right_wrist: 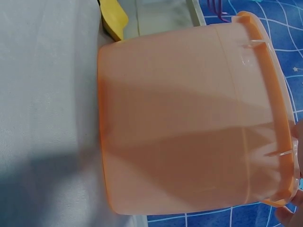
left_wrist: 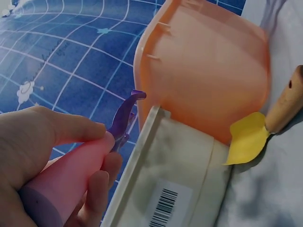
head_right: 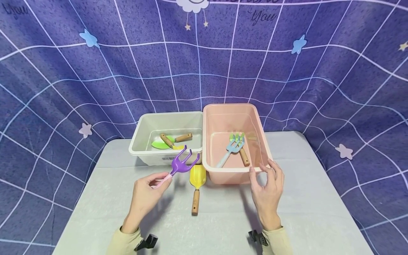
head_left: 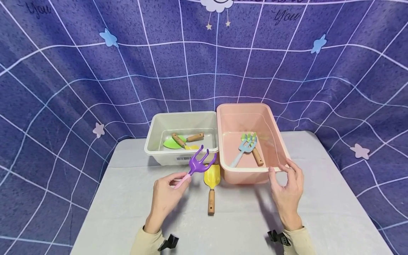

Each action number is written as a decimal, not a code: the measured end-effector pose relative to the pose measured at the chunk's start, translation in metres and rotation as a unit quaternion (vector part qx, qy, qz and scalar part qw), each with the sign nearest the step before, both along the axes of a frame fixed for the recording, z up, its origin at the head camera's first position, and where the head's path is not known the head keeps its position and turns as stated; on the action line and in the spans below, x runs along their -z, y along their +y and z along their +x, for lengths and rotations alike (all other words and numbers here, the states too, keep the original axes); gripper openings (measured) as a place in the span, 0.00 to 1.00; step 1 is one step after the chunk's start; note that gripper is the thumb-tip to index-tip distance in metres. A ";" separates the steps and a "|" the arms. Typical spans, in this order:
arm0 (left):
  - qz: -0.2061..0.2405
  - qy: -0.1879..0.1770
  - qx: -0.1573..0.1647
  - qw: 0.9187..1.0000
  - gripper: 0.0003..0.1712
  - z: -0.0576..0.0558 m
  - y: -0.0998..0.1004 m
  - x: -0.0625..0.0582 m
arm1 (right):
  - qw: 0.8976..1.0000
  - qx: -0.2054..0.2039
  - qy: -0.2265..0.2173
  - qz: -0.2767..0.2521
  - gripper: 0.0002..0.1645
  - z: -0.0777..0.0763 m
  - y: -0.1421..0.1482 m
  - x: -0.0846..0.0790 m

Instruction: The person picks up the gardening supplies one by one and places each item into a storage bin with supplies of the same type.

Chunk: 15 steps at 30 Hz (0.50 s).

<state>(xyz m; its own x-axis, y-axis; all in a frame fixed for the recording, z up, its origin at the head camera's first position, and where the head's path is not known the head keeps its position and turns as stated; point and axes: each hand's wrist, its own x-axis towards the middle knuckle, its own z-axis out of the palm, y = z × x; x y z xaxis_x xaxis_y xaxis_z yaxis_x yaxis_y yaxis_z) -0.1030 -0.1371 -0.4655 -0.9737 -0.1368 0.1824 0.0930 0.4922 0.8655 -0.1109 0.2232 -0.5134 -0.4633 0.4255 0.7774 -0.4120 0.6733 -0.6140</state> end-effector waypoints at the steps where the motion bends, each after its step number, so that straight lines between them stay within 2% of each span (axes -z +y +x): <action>1: 0.000 0.002 0.000 1.000 0.12 -0.001 0.001 -0.001 | 1.000 0.000 -0.001 0.000 0.18 0.000 0.000 0.000; 15: -0.010 0.017 -0.001 1.000 0.13 -0.011 0.010 -0.010 | 1.000 0.003 -0.006 0.000 0.17 0.002 -0.001 -0.001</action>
<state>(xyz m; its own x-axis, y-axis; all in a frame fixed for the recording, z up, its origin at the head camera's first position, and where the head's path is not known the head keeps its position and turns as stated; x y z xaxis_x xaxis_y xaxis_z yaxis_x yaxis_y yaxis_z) -0.1138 -0.1274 -0.4560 -0.9665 -0.1350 0.2184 0.1215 0.5088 0.8523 -0.1094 0.2220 -0.5119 -0.4699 0.4280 0.7720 -0.4009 0.6757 -0.6186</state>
